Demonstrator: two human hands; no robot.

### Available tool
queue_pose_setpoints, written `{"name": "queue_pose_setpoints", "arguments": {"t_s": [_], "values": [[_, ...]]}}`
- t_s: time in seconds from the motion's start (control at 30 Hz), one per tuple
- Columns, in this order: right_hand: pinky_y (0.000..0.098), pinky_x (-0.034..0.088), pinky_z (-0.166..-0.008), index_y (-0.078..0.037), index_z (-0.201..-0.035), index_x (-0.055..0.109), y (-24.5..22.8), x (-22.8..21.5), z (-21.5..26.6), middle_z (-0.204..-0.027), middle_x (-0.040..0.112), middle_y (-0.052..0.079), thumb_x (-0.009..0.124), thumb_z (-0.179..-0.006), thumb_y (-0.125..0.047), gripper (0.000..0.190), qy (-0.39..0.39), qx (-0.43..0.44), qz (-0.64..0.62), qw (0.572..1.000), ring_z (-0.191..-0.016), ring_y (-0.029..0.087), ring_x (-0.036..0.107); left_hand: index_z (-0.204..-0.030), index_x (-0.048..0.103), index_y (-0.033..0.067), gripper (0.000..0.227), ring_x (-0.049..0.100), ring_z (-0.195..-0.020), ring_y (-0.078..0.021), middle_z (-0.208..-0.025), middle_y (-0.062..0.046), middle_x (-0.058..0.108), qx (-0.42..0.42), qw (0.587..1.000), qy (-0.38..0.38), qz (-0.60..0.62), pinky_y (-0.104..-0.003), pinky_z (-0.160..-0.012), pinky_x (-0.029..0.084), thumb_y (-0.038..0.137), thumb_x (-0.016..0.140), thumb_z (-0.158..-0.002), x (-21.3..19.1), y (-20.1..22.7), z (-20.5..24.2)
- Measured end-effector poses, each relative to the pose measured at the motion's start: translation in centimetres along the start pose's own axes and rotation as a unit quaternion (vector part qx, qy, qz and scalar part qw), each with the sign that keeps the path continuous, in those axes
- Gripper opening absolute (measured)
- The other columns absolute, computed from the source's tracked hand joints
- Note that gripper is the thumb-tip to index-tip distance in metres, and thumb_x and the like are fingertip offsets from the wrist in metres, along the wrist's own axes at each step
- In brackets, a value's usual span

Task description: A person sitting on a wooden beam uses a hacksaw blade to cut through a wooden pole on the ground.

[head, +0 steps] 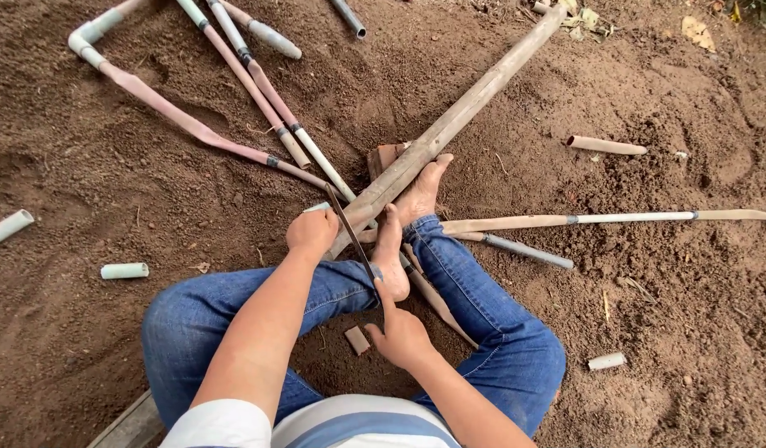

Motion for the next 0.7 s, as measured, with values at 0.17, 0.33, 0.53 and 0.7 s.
{"name": "queue_pose_setpoints", "arguments": {"t_s": [0.17, 0.33, 0.53, 0.7], "values": [[0.0308, 0.057, -0.051, -0.005, -0.172, 0.011, -1.1, -1.5, -0.4, -0.073, 0.073, 0.016, 0.063, -0.107, -0.031, 0.088, -0.017, -0.002, 0.0, 1.0, -0.061, 0.025, 0.071, -0.103, 0.084, 0.0013, 0.063, 0.078, -0.097, -0.0434, -0.097, -0.024, 0.08, 0.001, 1.0, -0.002, 0.003, -0.052, -0.087, 0.062, 0.036, 0.032, -0.111, 0.8, -1.1, -0.8], [0.0342, 0.058, -0.052, -0.009, -0.174, 0.007, -1.6, -2.2, -2.6, -0.076, 0.074, 0.018, 0.064, -0.105, -0.031, 0.091, 0.005, -0.009, -0.017, 1.0, -0.062, 0.027, 0.072, -0.108, 0.082, 0.0006, 0.064, 0.077, -0.104, -0.0422, -0.103, -0.024, 0.08, -0.002, 1.0, -0.006, -0.027, -0.054, -0.089, 0.061, 0.041, 0.033, -0.109, 1.5, -1.0, -1.2], [0.035, 0.057, -0.052, -0.005, -0.172, 0.013, -2.0, -1.6, -0.8, -0.073, 0.073, 0.019, 0.065, -0.104, -0.027, 0.088, 0.0, -0.008, -0.025, 1.0, -0.061, 0.029, 0.072, -0.105, 0.084, 0.0021, 0.061, 0.077, -0.098, -0.0436, -0.098, -0.024, 0.08, -0.001, 1.0, 0.004, 0.002, -0.052, -0.087, 0.062, 0.039, 0.035, -0.109, 1.5, -1.0, -1.6], [0.0496, 0.044, -0.051, -0.02, -0.173, 0.006, 0.5, 0.7, 0.1, -0.077, 0.071, 0.016, 0.064, -0.102, -0.033, 0.093, -0.022, 0.071, -0.04, 0.996, -0.062, 0.038, 0.064, -0.082, 0.077, 0.0089, 0.061, 0.07, -0.077, -0.0333, -0.085, -0.01, 0.074, -0.062, 0.998, -0.022, -0.004, -0.048, -0.065, 0.058, 0.039, 0.032, -0.111, 2.5, -1.6, -2.8]]}}
Point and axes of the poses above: each hand's wrist, its own z-axis away from the middle knuckle, its own x-axis out of the palm, y = z × x, the point moved 4 cm from there along -z, towards the middle knuckle
